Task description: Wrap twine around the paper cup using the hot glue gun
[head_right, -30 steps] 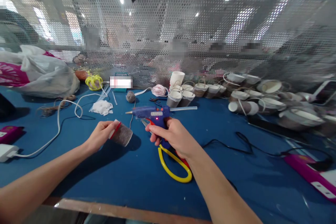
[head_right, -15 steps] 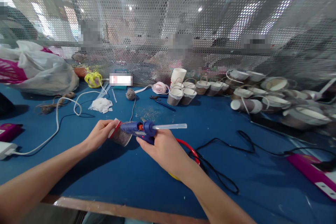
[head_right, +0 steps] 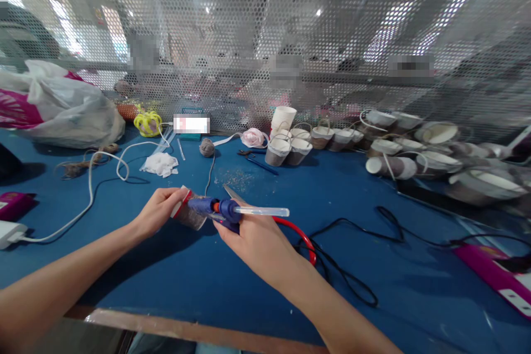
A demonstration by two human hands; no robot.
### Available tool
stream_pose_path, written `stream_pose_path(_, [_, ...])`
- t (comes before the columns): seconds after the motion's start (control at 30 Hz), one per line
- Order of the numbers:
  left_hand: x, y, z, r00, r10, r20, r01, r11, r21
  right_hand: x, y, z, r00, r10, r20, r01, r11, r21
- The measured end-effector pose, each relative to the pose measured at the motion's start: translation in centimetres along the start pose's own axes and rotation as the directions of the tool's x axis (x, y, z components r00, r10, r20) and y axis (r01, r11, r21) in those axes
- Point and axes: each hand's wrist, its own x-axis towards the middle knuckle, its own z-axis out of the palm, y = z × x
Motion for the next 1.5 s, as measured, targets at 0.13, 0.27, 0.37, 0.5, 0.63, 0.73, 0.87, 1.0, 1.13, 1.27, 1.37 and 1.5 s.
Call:
stream_pose_path(0.13, [-0.1, 0.0, 0.0, 1.0, -0.006, 0.005, 0.006, 1.0, -0.002, 0.0, 0.1, 0.0, 0.999, -0.037, -0.009, 0.037, 0.999, -0.01])
stream_pose_path(0.27, [-0.1, 0.1, 0.0, 1.0, 0.005, -0.026, -0.005, 1.0, 0.023, 0.1, 0.2, 0.1, 0.999, -0.033, -0.006, 0.033, 0.999, 0.004])
stream_pose_path(0.37, [-0.1, 0.0, 0.1, 1.0, -0.008, 0.004, 0.008, 1.0, -0.006, 0.1, 0.1, 0.1, 0.999, -0.038, -0.001, 0.038, 0.999, -0.027])
stream_pose_path(0.5, [0.0, -0.2, 0.1, 1.0, 0.001, 0.0, -0.001, 1.0, -0.005, 0.0, 0.1, 0.1, 1.0, -0.01, -0.003, 0.01, 1.0, -0.027])
stream_pose_path(0.63, [-0.1, -0.2, 0.0, 1.0, 0.008, 0.013, -0.008, 1.0, -0.007, 0.0, 0.2, 0.1, 1.0, -0.016, 0.012, 0.016, 0.999, -0.041])
stream_pose_path(0.73, [-0.1, -0.1, 0.0, 1.0, 0.008, 0.016, -0.008, 1.0, -0.008, 0.0, 0.2, 0.1, 1.0, -0.027, 0.002, 0.027, 0.999, -0.042])
stream_pose_path(0.87, [-0.2, 0.2, 0.0, 1.0, -0.003, 0.006, 0.003, 1.0, -0.002, 0.1, 0.0, -0.1, 1.0, -0.029, -0.005, 0.029, 0.999, -0.018])
stream_pose_path(1.0, [-0.3, 0.3, 0.0, 1.0, -0.014, 0.027, 0.015, 0.999, -0.028, 0.1, 0.0, -0.1, 1.0, -0.017, 0.015, 0.016, 0.999, 0.03])
stream_pose_path(1.13, [-0.1, 0.1, 0.0, 1.0, 0.016, 0.007, -0.016, 1.0, 0.019, 0.3, 0.8, 0.0, 1.0, 0.0, 0.024, -0.002, 0.996, 0.084])
stream_pose_path(1.27, [-0.1, 0.0, 0.0, 0.999, 0.034, 0.031, -0.035, 0.999, 0.032, 0.5, 1.2, 0.1, 1.0, 0.009, -0.016, -0.006, 0.99, 0.144])
stream_pose_path(1.37, [-0.2, -0.1, 0.0, 0.998, 0.044, 0.041, -0.046, 0.998, 0.05, 0.6, 1.1, 0.0, 0.999, 0.044, -0.021, -0.04, 0.985, 0.17])
stream_pose_path(1.5, [-0.2, -0.2, -0.1, 0.998, 0.054, 0.04, -0.057, 0.995, 0.084, 0.3, 1.0, 0.0, 0.998, 0.062, 0.006, -0.062, 0.978, 0.201])
